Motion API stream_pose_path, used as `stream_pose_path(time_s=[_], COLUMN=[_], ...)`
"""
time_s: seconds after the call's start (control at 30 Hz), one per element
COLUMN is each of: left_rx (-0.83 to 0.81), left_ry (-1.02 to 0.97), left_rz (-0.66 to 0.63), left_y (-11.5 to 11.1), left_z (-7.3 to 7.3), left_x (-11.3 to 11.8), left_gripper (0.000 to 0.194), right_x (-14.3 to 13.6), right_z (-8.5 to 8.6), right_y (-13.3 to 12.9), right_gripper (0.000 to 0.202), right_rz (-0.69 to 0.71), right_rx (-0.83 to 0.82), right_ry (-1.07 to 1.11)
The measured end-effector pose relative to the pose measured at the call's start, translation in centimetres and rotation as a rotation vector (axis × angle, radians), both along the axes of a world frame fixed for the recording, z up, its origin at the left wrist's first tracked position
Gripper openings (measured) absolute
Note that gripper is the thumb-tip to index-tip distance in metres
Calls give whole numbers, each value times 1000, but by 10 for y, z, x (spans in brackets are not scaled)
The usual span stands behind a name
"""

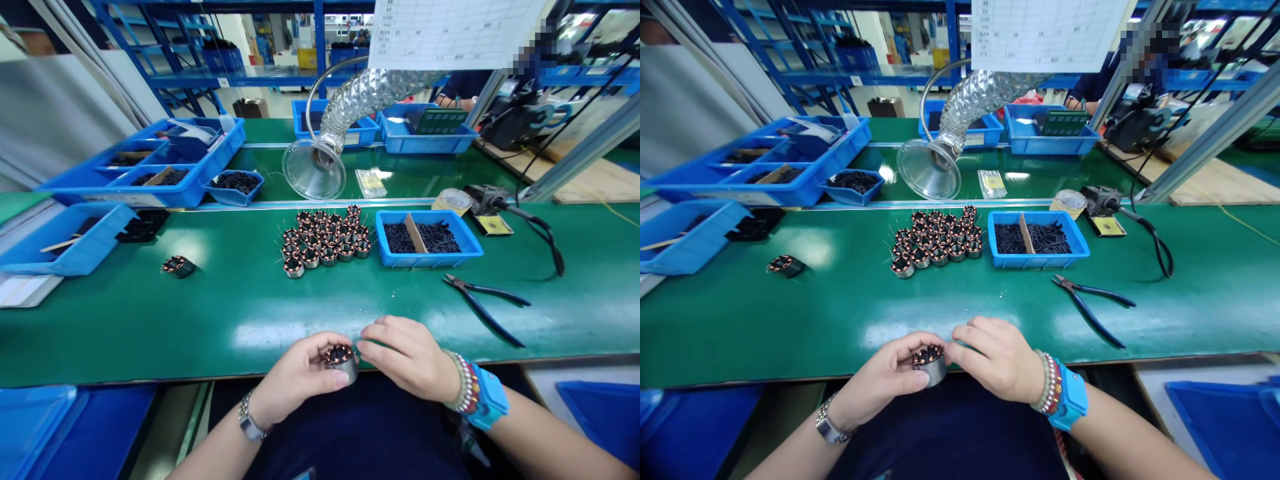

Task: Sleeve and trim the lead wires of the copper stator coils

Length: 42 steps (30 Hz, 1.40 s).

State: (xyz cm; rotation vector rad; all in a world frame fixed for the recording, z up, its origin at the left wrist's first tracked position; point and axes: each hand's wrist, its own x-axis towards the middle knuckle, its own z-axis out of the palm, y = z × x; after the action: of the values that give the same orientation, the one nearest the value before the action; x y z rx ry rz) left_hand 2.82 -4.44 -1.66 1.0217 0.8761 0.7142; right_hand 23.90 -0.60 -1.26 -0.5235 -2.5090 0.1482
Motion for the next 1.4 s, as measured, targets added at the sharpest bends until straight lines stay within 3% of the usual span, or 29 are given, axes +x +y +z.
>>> stream_pose_path(time_s=[0.2,0.27,0.33,0.4,0.53,0.6,0.63,0.7,0.8,0.87,0.93,1.03,1.1,1.13,1.23,1.3,1.33,1.4], left_rx=[-159,-129,11,328,1174,1362,1368,1263,1050,959,900,864,914,975,1217,1291,1281,1203], left_ry=[-236,-200,-30,247,701,794,808,781,702,675,663,664,674,687,790,855,869,862], left_rz=[-42,-65,-68,-34,25,31,46,102,129,117,101,86,78,86,156,210,223,236], left_y=[-2,-2,-1,-2,-3,-3,-2,-1,0,0,0,-1,-2,-2,-2,-2,-2,-1], left_z=[0,1,2,3,0,-2,-3,-4,-2,1,4,6,4,1,-10,-15,-17,-18], left_x=[5,5,6,5,3,2,1,0,-1,-1,-1,1,2,3,4,4,4,3], left_gripper=[40,41,42,37,33,39,39,34,30,32,35,39,37,34,31,34,33,29], right_x=[-2,-4,-8,-14,-27,-28,-27,-22,-11,-6,-4,-8,-16,-20,-35,-40,-40,-38], right_z=[2,2,1,-2,-5,-5,-4,-3,-3,-4,-4,-3,-3,-4,-8,-12,-13,-15], right_y=[9,8,5,-1,-12,-13,-12,-11,-9,-9,-8,-8,-10,-11,-15,-16,-16,-16], right_gripper=[19,17,13,13,19,20,21,22,15,17,19,18,15,15,20,22,23,23], right_rz=[120,169,163,74,-156,-184,-186,-222,-224,-173,-107,-16,-46,-98,-245,-258,-257,-294], right_rx=[104,85,-24,-299,-1272,-1603,-1625,-1353,-579,-192,-3,3,-212,-413,-1249,-1669,-1740,-1564], right_ry=[21,26,52,112,296,318,299,246,163,78,-7,-17,78,149,396,508,526,503])
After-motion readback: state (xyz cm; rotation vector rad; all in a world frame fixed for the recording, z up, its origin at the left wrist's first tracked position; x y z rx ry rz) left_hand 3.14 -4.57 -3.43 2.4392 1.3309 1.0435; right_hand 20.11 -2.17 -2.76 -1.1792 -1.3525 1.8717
